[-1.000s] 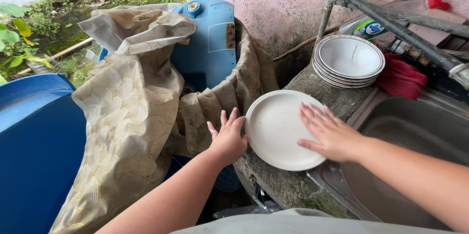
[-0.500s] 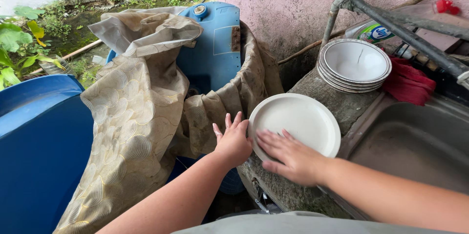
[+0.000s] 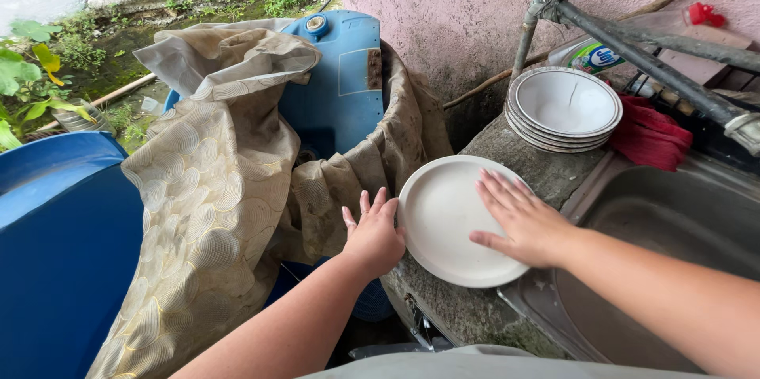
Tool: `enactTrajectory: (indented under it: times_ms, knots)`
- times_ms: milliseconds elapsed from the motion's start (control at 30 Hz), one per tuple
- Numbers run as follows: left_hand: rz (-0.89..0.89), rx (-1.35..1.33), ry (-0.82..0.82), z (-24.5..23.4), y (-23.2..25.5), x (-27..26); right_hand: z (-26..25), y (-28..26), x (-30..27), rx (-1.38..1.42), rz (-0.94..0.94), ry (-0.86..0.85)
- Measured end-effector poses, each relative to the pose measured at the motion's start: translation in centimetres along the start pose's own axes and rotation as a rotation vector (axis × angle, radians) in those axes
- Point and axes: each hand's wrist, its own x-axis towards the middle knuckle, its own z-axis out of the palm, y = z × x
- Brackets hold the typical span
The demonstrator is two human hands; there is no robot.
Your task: The person washes a series of ceramic plates and bowls with a soapy sponge and running water at an outdoor sink station, rinsing each piece and placing it onto a drying rack or secondary counter area.
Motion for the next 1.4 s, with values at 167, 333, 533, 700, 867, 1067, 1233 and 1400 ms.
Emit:
enactTrajectory:
  times_ms: [167, 333, 533, 700, 867, 1067, 1233, 1400]
  knots:
    - [-0.014, -0.033, 0.026, 0.2, -0.3, -0.3, -1.3, -2.9, 5.0, 0.062, -0.037, 0.062]
    - [0.027, -0.047, 0.166, -1.5, 0.4, -1.6, -2.0, -7.0, 4.8, 0.18, -0.224, 0.062]
    - [-0.114, -0.081, 0.159, -3.6, 1.8, -3.1, -1.0, -7.9, -2.5, 0.362, -0.34, -0.01]
    - [-0.202, -0.474, -0.109, -2.7, 1.5, -2.0, 0.5, -4.5, -5.9, 0.261, -0.191, -0.007]
    - [-0.323, -0.812, -0.121, -0.9, 2.8, -1.0, 0.6, -2.7, -3.7, 0.284, -0.007, 0.092]
    - [-0.424, -1.435, -0.3, 1.4, 3.2, 0.3, -1.0, -6.7, -3.1, 0.627, -0.167, 0.156]
    - [-0.426, -1.647, -0.485, 3.0, 3.3, 1.5, -1.2, -4.4, -8.1, 0.476, -0.074, 0.146]
    - [-0.377, -1.668, -0.747, 4.5, 6.2, 1.0, -2.9, 0.1, -9.6, 0.444, 0.154, 0.162]
